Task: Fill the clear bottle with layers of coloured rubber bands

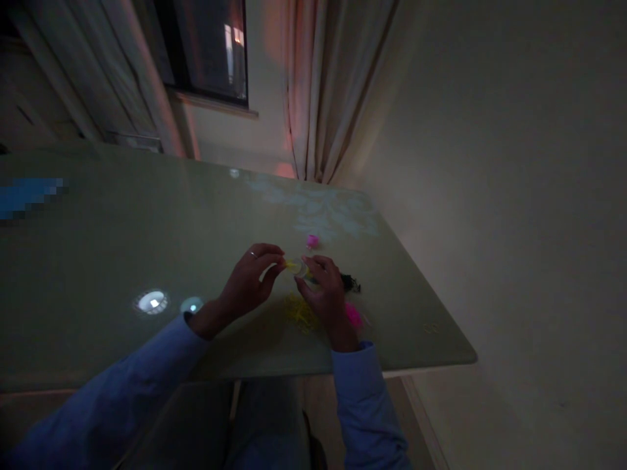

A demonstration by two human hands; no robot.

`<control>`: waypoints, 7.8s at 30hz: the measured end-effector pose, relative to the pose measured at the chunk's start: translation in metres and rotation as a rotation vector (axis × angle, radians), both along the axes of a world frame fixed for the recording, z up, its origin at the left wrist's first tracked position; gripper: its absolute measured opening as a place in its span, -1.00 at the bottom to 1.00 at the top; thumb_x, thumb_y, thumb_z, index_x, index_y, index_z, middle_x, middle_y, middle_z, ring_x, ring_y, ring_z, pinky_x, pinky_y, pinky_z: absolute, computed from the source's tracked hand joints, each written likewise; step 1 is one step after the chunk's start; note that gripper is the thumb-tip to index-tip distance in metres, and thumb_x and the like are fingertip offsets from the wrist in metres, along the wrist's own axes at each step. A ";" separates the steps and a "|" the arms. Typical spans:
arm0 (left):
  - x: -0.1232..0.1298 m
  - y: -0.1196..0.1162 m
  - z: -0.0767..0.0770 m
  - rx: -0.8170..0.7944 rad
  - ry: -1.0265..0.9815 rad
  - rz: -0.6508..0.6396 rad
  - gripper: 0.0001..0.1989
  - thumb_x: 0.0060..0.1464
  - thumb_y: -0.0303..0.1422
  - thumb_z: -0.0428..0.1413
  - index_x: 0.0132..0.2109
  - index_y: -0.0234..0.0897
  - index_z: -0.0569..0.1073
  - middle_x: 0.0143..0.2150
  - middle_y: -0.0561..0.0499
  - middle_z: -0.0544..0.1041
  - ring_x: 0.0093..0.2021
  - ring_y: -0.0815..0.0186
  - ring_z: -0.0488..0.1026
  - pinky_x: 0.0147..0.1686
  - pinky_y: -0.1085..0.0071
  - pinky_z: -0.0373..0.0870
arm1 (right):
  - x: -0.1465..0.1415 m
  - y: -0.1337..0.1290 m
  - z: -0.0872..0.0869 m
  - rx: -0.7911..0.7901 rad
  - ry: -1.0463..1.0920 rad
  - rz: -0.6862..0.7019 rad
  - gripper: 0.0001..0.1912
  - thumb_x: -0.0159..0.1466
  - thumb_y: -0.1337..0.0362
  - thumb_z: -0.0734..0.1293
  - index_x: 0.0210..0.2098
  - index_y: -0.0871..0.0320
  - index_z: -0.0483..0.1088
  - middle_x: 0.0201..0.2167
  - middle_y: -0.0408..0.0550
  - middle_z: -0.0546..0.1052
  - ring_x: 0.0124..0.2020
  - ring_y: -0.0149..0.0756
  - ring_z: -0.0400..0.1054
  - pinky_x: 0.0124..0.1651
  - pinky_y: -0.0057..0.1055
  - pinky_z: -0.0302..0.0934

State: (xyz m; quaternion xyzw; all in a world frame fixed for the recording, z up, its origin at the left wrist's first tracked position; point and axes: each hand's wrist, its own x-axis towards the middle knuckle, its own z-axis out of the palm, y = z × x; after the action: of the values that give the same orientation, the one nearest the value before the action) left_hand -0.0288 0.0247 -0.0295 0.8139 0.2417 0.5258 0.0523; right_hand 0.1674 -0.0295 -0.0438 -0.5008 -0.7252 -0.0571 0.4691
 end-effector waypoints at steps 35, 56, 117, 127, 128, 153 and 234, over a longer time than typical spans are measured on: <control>-0.005 0.003 0.001 -0.102 0.110 -0.107 -0.90 0.22 -0.43 0.18 -0.18 -0.27 0.61 -0.03 -0.16 0.63 -0.08 0.18 0.57 -0.09 0.19 0.57 | -0.006 -0.002 0.000 -0.017 -0.008 0.083 -0.59 0.28 0.27 0.45 0.12 -0.01 0.49 -0.09 0.04 0.49 -0.07 -0.16 0.47 -0.07 -0.21 0.45; -0.008 -0.005 0.014 -0.096 -0.039 -0.197 -0.76 0.29 -0.42 0.10 0.06 -0.25 0.52 -0.02 -0.17 0.60 0.00 0.21 0.55 -0.01 0.21 0.54 | -0.007 -0.002 0.002 -0.118 0.471 0.115 -0.61 0.21 0.13 0.49 0.00 0.06 0.48 -0.09 0.02 0.57 -0.10 -0.18 0.49 -0.04 -0.19 0.43; -0.005 0.022 -0.015 -0.248 -0.093 0.102 -0.65 0.04 -0.30 0.32 -0.05 -0.28 0.44 -0.18 -0.05 0.59 -0.26 0.27 0.53 -0.27 0.35 0.47 | 0.026 -0.063 0.016 -0.578 -0.104 -0.088 -0.76 0.26 0.17 0.45 -0.13 0.15 0.59 -0.33 -0.01 0.54 -0.29 -0.23 0.44 -0.19 -0.30 0.35; -0.008 0.016 -0.017 -0.162 0.007 0.055 -0.64 0.09 -0.27 0.28 -0.01 -0.28 0.43 -0.16 -0.08 0.59 -0.19 0.21 0.55 -0.21 0.30 0.49 | 0.022 -0.082 0.024 -0.767 -0.255 -0.188 -0.56 0.14 0.26 0.55 0.01 0.18 0.55 -0.24 0.02 0.55 -0.22 -0.17 0.40 -0.13 -0.26 0.32; -0.008 0.016 -0.017 -0.162 0.022 0.044 -0.65 0.10 -0.27 0.28 -0.01 -0.28 0.43 -0.16 -0.08 0.60 -0.19 0.21 0.55 -0.20 0.30 0.49 | 0.022 -0.080 0.024 -0.778 -0.267 -0.190 -0.56 0.14 0.26 0.54 0.02 0.18 0.54 -0.26 0.02 0.54 -0.23 -0.17 0.40 -0.14 -0.27 0.31; -0.005 0.012 -0.011 -0.144 0.085 -0.041 -0.68 0.14 -0.27 0.23 0.01 -0.27 0.44 -0.15 -0.10 0.58 -0.16 0.18 0.53 -0.16 0.27 0.47 | 0.031 -0.045 0.034 -0.840 -0.423 -0.042 -0.79 0.17 0.36 0.49 -0.17 0.13 0.64 -0.30 -0.01 0.55 -0.30 -0.25 0.45 -0.20 -0.36 0.29; -0.004 0.012 -0.016 -0.163 0.231 -0.073 -0.64 0.09 -0.36 0.29 0.05 -0.29 0.54 -0.10 -0.18 0.60 -0.13 0.09 0.54 -0.14 0.17 0.49 | 0.002 -0.014 0.097 -0.447 -0.172 -0.052 -0.92 0.18 0.43 0.40 -0.36 0.17 0.56 -0.45 -0.13 0.50 -0.44 -0.39 0.35 -0.33 -0.43 0.18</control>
State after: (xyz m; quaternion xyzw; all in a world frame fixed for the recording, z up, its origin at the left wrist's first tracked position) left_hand -0.0331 0.0366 -0.0453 0.8702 0.2583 0.4051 0.1094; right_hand 0.1691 -0.0439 0.0532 -0.6039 -0.7440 0.0503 0.2815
